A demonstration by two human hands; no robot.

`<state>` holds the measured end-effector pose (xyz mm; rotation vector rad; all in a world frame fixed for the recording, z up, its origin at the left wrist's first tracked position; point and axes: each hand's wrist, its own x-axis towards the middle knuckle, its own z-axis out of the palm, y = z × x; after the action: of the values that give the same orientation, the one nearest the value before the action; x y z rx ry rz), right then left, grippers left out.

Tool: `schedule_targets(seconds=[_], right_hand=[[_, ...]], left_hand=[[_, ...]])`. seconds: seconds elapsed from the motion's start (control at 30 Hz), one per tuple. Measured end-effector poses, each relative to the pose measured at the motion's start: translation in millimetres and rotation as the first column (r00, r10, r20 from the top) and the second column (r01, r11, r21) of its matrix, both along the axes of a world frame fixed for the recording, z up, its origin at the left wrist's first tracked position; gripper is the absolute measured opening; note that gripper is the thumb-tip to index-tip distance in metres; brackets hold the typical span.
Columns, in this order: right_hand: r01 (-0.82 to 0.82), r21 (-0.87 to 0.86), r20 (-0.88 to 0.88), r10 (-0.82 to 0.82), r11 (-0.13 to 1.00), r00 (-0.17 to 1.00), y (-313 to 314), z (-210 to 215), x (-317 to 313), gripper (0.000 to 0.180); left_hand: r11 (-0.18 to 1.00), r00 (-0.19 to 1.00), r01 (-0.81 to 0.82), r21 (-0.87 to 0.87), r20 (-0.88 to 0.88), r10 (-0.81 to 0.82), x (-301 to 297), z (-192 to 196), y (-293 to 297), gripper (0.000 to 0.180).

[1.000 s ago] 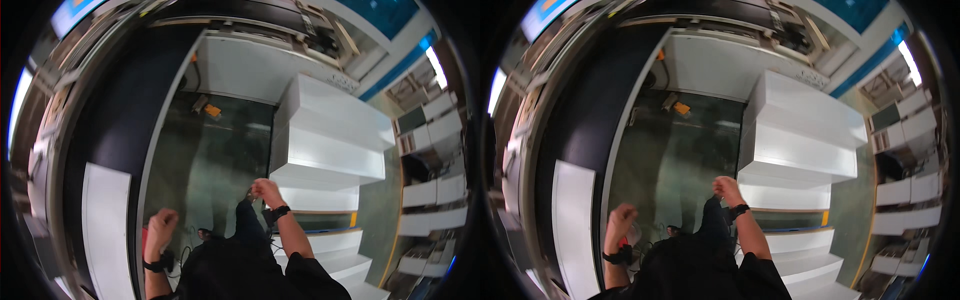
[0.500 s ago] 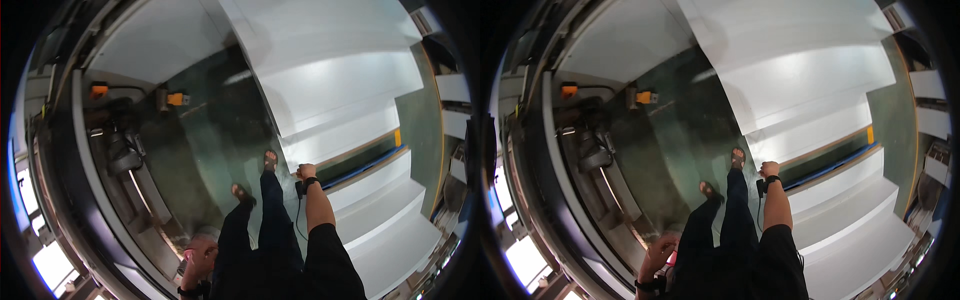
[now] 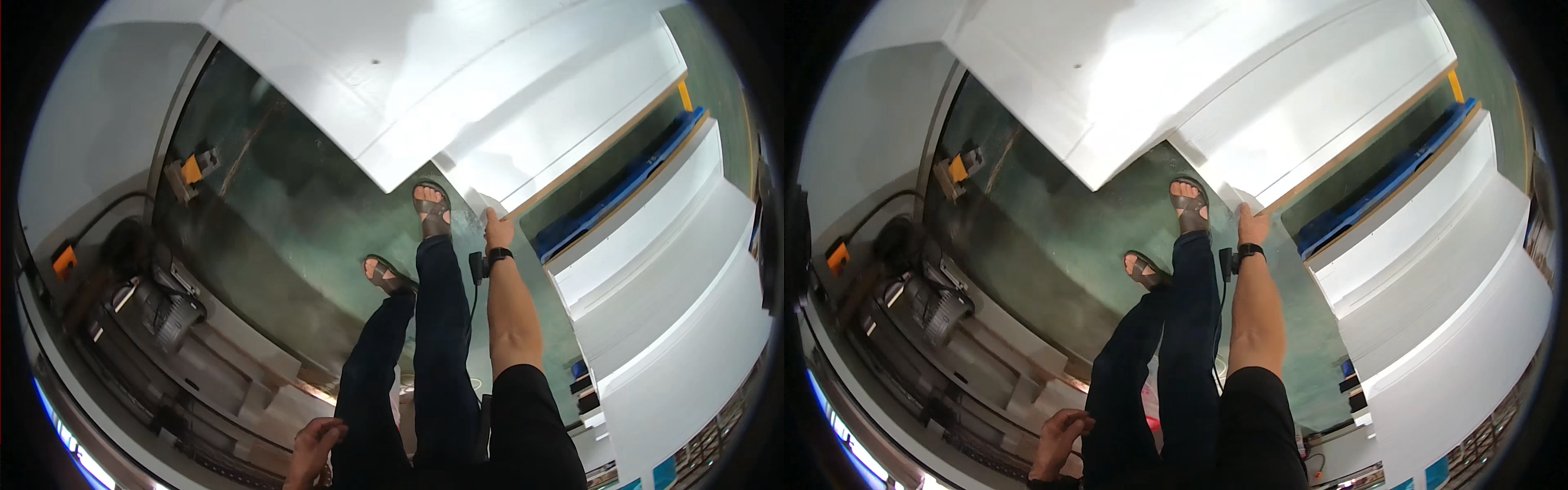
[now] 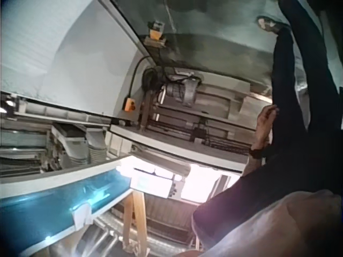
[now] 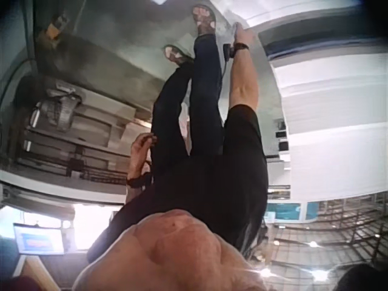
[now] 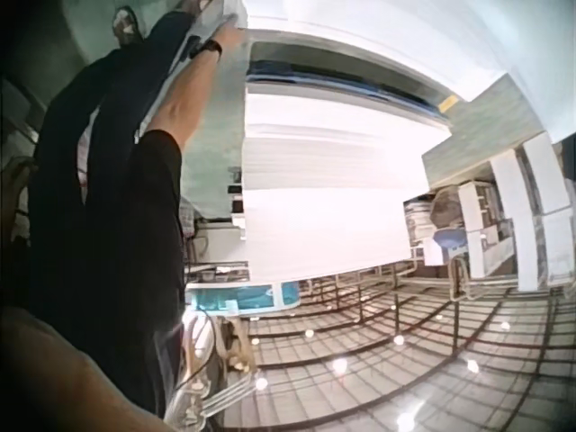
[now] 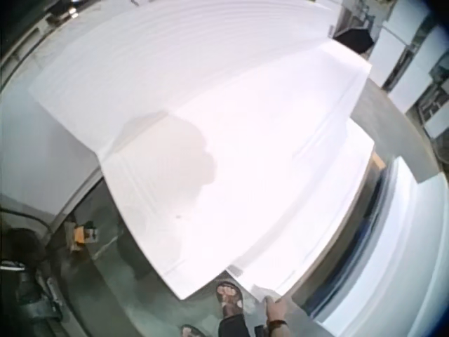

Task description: Trimming and processing white furniture panels at an industrial edge-banding station.

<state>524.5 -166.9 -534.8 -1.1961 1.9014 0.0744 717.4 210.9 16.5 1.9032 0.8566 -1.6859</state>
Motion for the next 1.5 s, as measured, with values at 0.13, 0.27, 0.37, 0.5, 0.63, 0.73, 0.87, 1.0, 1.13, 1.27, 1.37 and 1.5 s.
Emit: schedule_targets(seconds=[0.13, 0.27, 0.37, 0.5, 0.63, 0.73, 0.87, 1.0, 1.13, 1.27, 1.37, 1.5], right_hand=[[-0.038, -0.102, -0.140, 0.023, 0.994, 0.990, 26, 6, 29, 0.063], [-0.023, -0.041, -0.152, 0.017, 0.999, 0.988, 35, 17, 24, 0.070], [-0.088, -0.104, -0.333, 0.049, 0.991, 0.942, 27, 19, -25, 0.073], [0.252, 0.103, 0.020, -0.255, 0.962, 0.967, 10, 32, -66, 0.061], [0.213, 0.273, 0.317, -0.297, 0.938, 0.901, 7, 98, -60, 0.050], [0.160, 0.249, 0.316, -0.236, 0.955, 0.919, 12, 189, -77, 0.049], [-0.033, 0.388, 0.337, -0.108, 0.921, 0.935, 51, 332, -108, 0.050], [-0.015, 0.494, 0.530, -0.288, 0.869, 0.798, 92, 464, -113, 0.045], [-0.097, 0.598, 0.629, -0.392, 0.795, 0.671, 116, 597, -84, 0.041], [-0.130, 0.716, 0.638, -0.567, 0.686, 0.522, 134, 690, -49, 0.037], [-0.238, 0.717, 0.687, -0.606, 0.655, 0.400, 138, 705, -39, 0.043], [-0.080, 0.797, 0.604, -0.795, 0.599, 0.058, 93, 676, -8, 0.048]], left_hand=[[0.990, 0.989, 0.126, 0.069, 0.063, -0.131, 15, -1, -18, 0.023], [0.995, 0.988, 0.080, -0.066, 0.135, -0.071, 14, 0, 6, 0.025], [0.982, 0.981, 0.101, -0.159, 0.181, -0.071, 16, -3, 11, 0.021], [0.995, 0.983, 0.052, -0.085, 0.181, -0.036, 11, -11, 10, 0.023], [0.997, 0.991, 0.076, 0.027, 0.107, -0.078, 10, -15, 19, 0.021], [0.991, 0.984, 0.097, -0.091, 0.160, -0.082, 7, -13, 17, 0.020], [0.954, 0.962, 0.166, -0.249, 0.253, -0.102, 22, 20, -13, 0.020], [0.772, 0.982, 0.154, -0.617, 0.184, -0.050, 0, 29, -49, 0.036], [0.648, 0.988, -0.156, -0.745, -0.124, 0.095, -19, 114, -122, 0.042], [0.485, 0.963, -0.194, -0.853, -0.071, 0.260, -20, 162, -154, 0.041], [0.601, 0.952, -0.030, -0.798, 0.160, 0.260, -8, 187, -165, 0.037], [0.537, 0.916, 0.140, -0.832, 0.315, 0.248, 8, 218, -168, 0.033]])
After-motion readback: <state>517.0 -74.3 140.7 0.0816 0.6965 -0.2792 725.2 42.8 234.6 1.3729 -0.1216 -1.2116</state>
